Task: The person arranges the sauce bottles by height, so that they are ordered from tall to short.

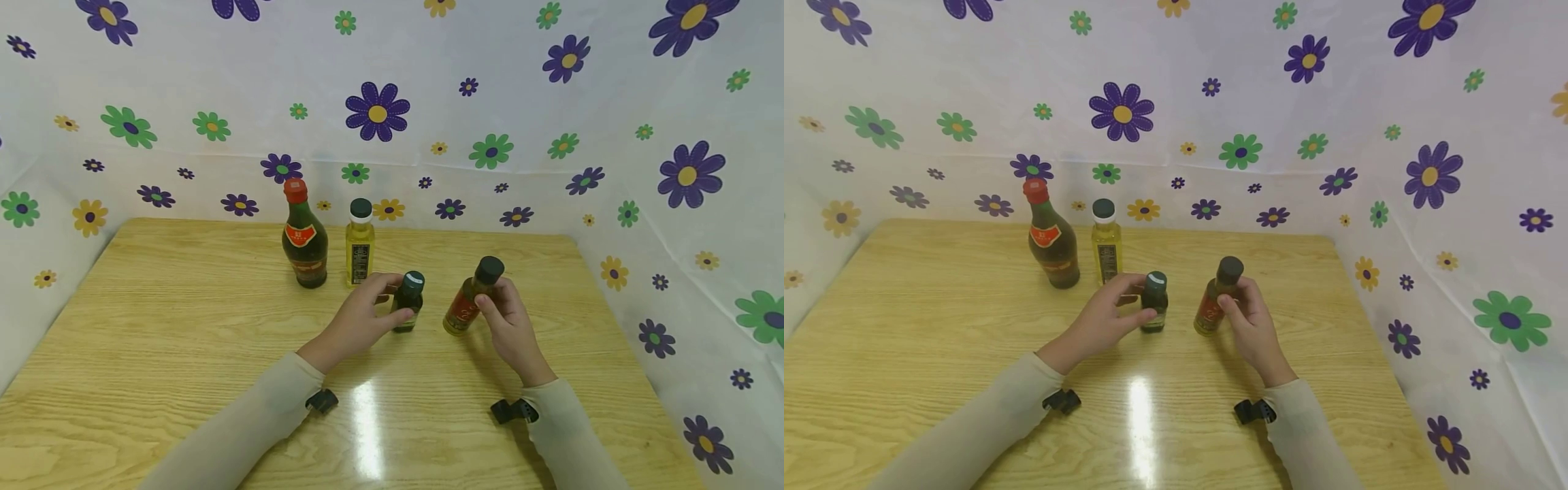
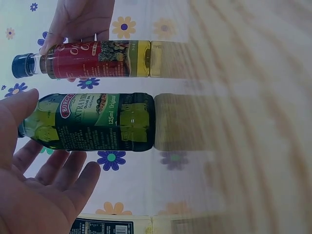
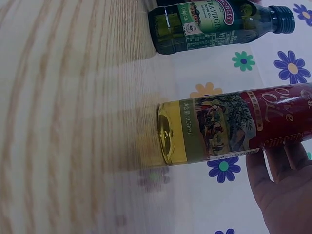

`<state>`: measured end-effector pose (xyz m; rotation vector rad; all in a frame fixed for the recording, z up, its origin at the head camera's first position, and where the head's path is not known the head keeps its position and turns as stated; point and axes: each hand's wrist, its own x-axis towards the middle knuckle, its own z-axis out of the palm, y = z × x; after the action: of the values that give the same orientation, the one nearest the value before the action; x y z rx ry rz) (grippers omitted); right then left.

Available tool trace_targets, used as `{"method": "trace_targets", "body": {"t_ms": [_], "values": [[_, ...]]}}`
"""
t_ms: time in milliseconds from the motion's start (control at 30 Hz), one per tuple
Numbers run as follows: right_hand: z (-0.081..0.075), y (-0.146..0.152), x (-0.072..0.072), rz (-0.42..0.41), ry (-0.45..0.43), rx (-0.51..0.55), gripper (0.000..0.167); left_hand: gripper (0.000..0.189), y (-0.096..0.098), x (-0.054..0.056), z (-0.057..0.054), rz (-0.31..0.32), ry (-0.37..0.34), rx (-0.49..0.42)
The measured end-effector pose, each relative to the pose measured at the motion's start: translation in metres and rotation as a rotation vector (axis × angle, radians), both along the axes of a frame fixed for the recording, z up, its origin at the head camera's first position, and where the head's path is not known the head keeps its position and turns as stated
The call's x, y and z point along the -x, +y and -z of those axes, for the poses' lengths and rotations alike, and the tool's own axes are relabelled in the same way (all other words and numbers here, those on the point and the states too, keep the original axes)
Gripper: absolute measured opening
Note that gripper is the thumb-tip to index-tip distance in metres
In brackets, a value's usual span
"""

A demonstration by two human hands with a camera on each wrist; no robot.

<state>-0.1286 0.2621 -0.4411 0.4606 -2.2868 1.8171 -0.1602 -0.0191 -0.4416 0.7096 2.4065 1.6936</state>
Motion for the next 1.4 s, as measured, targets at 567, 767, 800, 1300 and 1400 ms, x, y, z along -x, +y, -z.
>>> {"method": "trace_targets", "body": {"t_ms": [567,767,800,1300,1400], "values": [[0.0003,0.0015,0.0021,-0.03,0.019,0.039,0.023,0.054,0.0004,0.0009,0.0003,-0.003,-0.014,0.025],[-0.0003,0.0014,0.0022,-0.034,0.027,0.052,0.023,0.055,0.0003,0.0014,0.0002,0.005,-0.027,0.033],[-0.0005,0.0013,0.0022,-0.031,0.029,0.047,0.023,0.055,0.0003,0.0014,0.0001,0.004,-0.029,0.036],[-0.0018,0.0004,0.0026,-0.052,0.014,0.073,0.022,0.053,-0.001,0.0009,0.0012,0.027,-0.079,-0.048],[-0.0011,0.0007,0.0027,-0.043,0.006,0.065,0.022,0.053,-0.0009,0.002,0.004,0.031,-0.071,-0.053]]}}
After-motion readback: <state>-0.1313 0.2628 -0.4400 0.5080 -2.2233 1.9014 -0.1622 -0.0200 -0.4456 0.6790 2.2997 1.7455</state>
